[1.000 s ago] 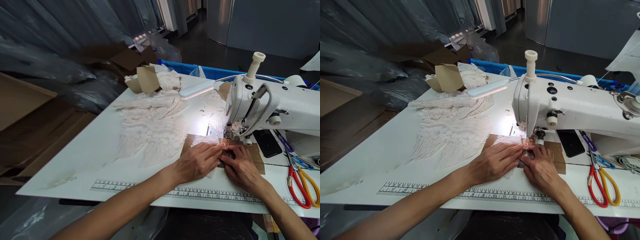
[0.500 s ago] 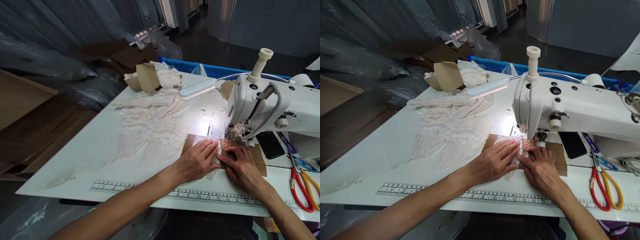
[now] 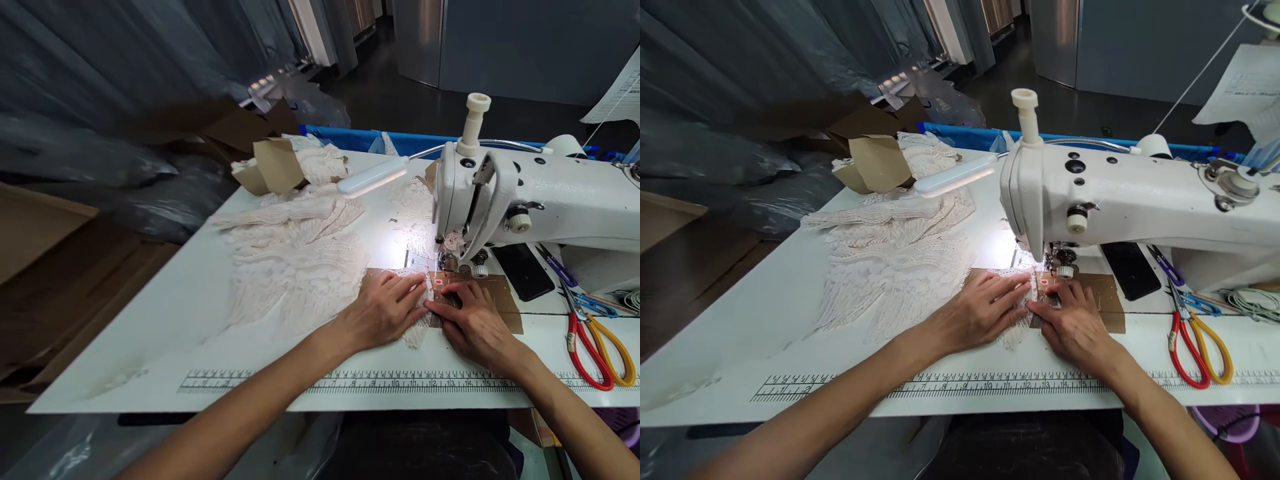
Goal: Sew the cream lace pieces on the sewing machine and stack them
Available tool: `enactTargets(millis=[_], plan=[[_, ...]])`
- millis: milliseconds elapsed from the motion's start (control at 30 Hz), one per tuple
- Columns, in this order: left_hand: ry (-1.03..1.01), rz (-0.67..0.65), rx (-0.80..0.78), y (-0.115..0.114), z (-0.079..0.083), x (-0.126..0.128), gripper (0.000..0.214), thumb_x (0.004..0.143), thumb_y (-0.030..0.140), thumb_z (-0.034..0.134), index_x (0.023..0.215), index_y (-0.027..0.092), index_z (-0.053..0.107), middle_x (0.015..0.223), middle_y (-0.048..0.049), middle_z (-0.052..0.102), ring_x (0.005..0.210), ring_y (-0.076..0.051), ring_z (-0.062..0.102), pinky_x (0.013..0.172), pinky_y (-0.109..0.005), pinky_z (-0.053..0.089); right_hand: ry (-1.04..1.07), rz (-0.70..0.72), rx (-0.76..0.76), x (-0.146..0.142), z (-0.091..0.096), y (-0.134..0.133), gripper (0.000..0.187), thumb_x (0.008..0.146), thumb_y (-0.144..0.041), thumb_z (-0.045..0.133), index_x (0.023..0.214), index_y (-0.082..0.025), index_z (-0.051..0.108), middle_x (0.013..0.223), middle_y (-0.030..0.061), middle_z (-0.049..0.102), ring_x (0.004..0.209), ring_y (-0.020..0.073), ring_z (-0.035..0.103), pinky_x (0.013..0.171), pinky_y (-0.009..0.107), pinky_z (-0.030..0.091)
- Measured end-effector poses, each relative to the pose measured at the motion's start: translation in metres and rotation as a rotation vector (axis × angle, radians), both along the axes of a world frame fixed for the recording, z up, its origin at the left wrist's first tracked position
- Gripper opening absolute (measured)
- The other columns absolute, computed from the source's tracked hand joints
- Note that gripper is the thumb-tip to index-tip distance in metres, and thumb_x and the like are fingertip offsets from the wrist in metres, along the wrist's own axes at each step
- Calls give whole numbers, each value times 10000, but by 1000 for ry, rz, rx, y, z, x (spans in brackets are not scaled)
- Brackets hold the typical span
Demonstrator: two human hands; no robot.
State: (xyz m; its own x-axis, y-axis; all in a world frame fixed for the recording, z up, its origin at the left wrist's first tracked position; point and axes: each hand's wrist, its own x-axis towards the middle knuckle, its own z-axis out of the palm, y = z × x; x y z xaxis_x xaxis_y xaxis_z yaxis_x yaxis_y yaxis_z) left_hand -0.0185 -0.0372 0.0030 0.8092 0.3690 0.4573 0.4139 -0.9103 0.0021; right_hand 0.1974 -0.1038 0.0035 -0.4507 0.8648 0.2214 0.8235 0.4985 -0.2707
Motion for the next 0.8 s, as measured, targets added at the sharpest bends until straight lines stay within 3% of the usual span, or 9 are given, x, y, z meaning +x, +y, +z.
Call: enactTargets(millis=[233, 567, 800], plan=[[195, -62, 9, 18, 1, 0, 330, 1038, 320, 372, 1160, 96, 581, 1224, -172, 638, 914, -238, 621, 755, -387, 514, -19, -7, -25, 1, -1, 0, 388, 890, -179, 570, 1245, -318, 637, 1177, 86, 562, 1039, 271, 490, 846, 439, 466], [169, 24, 81, 8, 0, 6, 309, 1033, 241, 361, 1184, 84, 580, 1288, -169, 617, 1009, -271, 568, 801, -404, 460, -4, -17, -41, 1, -1, 1, 404, 890, -166, 575, 1262, -318, 621, 1187, 91, 537, 1061, 277, 485, 886, 485, 482], [261, -20, 56, 30, 7, 16, 332, 1013, 248, 369, 1165, 77, 610, 1237, -179, 634, 968, -270, 588, 775, -396, 457, 48, -60, -20, 3, -7, 10, 374, 906, -165, 545, 1252, -275, 634, 1157, 114, 511, 1045, 256, 501, 890, 427, 526]])
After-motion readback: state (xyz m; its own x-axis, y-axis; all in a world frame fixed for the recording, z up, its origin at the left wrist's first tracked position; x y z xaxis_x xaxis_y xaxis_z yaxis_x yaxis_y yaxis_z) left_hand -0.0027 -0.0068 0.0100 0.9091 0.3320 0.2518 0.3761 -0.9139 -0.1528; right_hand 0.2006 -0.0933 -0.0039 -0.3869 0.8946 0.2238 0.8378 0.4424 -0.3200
